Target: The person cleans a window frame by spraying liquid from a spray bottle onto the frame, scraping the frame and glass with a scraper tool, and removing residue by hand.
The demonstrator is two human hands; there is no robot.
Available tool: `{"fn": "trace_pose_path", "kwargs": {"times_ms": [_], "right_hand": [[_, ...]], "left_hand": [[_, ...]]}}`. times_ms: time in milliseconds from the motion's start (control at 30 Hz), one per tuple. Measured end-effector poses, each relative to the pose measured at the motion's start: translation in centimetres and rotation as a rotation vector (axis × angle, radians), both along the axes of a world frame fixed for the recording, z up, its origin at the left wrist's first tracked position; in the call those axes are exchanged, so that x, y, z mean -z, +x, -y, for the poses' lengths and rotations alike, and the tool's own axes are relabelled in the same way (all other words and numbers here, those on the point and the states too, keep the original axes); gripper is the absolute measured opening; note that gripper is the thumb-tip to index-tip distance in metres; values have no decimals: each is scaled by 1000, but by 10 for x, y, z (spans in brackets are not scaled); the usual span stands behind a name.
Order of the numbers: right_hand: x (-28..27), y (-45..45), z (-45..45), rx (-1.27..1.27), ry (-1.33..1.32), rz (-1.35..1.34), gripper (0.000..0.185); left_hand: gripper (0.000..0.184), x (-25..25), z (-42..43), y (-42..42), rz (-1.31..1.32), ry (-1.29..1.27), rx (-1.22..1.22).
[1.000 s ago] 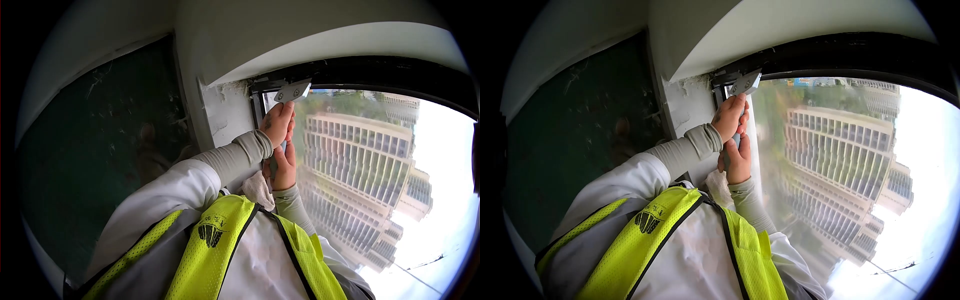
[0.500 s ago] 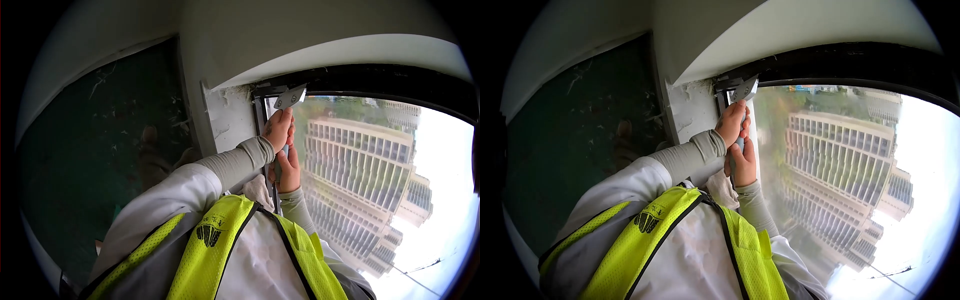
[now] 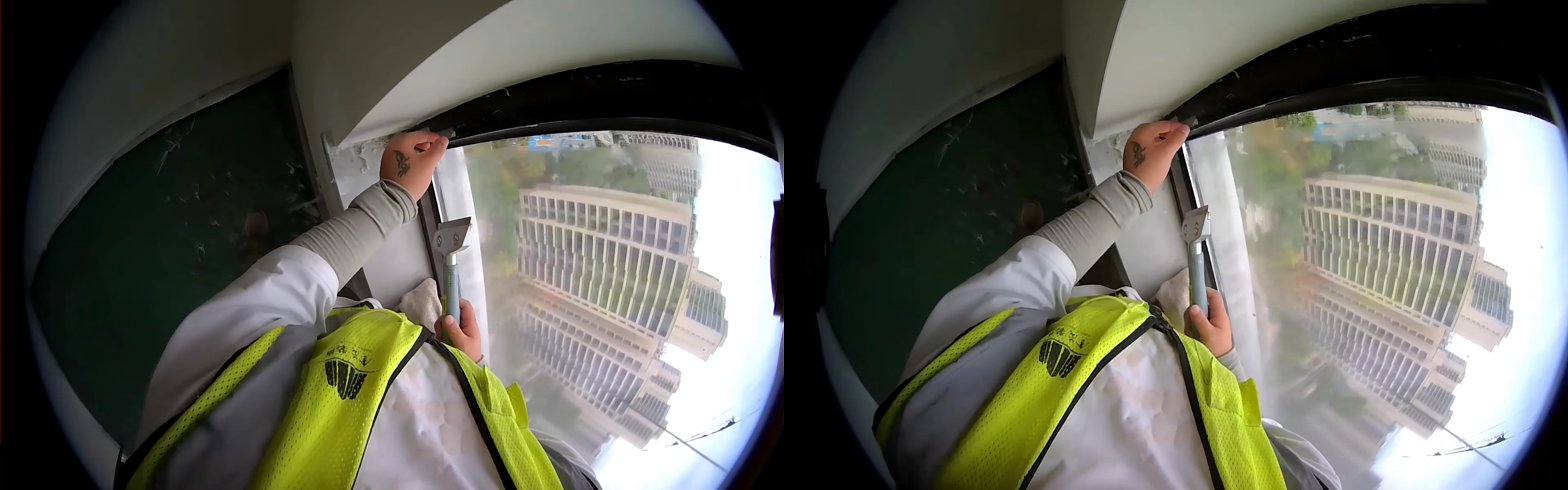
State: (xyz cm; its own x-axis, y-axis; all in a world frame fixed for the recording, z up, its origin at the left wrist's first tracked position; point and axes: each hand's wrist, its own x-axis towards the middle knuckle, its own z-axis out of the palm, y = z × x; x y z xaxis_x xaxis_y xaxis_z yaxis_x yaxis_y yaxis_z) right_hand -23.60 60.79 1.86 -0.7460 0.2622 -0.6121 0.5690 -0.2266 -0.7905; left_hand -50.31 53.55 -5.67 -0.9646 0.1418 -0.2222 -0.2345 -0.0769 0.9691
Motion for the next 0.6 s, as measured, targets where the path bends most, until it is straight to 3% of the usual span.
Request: {"fn": "trace_pose_path", "kwargs": {"times_ms": [167, 433, 500, 600], "right_hand": [[-5, 5, 11, 11, 22, -33, 33], [14, 15, 4, 96, 0, -49, 32], [17, 19, 2, 27, 141, -18, 33], [20, 19, 2, 55, 109, -27, 33]], "left_hand": [[26, -15, -5, -7, -101, -146, -4], [26, -32, -5, -14, -54, -218, 0], [26, -39, -3, -14, -56, -269, 8], [24, -34, -6, -13, -51, -172, 12]]}}
